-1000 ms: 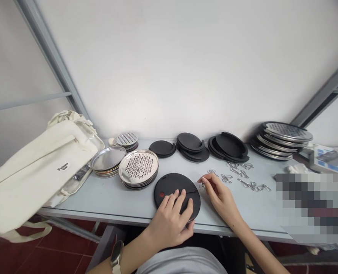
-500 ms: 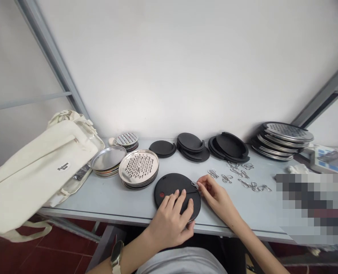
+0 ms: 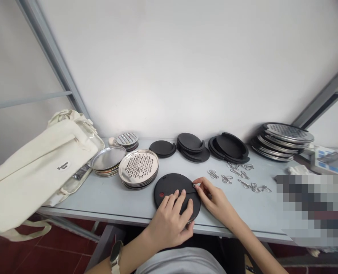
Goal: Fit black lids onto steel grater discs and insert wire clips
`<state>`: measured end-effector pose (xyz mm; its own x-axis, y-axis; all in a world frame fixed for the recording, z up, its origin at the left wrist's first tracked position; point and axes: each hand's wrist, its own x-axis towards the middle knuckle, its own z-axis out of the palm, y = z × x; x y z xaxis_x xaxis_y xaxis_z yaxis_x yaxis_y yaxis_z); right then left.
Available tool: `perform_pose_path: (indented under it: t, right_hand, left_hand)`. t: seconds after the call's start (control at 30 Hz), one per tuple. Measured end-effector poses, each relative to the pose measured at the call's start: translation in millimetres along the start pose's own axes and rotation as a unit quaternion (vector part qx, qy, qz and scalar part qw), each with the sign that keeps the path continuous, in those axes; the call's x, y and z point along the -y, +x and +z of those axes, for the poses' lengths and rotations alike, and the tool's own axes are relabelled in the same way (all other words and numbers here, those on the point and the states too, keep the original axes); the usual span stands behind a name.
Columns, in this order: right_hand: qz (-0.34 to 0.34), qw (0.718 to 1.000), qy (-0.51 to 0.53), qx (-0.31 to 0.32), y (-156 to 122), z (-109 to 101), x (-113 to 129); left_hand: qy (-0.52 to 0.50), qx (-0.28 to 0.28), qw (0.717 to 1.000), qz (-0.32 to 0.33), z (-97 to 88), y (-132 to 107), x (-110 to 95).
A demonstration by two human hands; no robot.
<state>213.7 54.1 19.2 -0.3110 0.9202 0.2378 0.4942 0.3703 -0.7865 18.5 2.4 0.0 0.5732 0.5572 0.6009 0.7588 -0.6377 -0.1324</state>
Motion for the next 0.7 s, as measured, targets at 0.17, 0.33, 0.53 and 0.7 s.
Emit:
perform_pose_path:
  t: [0.17, 0.33, 0.53, 0.7]
  right_hand:
    - [-0.011, 1.000, 0.006, 0.022, -0.8, -1.2, 1.7]
    - [-0.018, 0.999, 0.007, 0.037, -1.4, -2.8, 1.8]
    - [-0.007, 0.999, 0.010, 0.031, -1.3, -1.3, 3.0]
    - [0.000, 0.999, 0.014, 0.040, -1.2, -0.3, 1.7]
  left_hand:
    - [0.001, 0.001, 1.000, 0.001, -0.2, -0.6, 0.1]
    - [0.003, -0.006, 1.000, 0.004, 0.0, -1.3, -0.2]
    - [0.003, -0.007, 1.000, 0.002, 0.2, -1.6, 0.3]
    - [0.002, -0.007, 1.000, 0.004, 1.1, -1.8, 0.2]
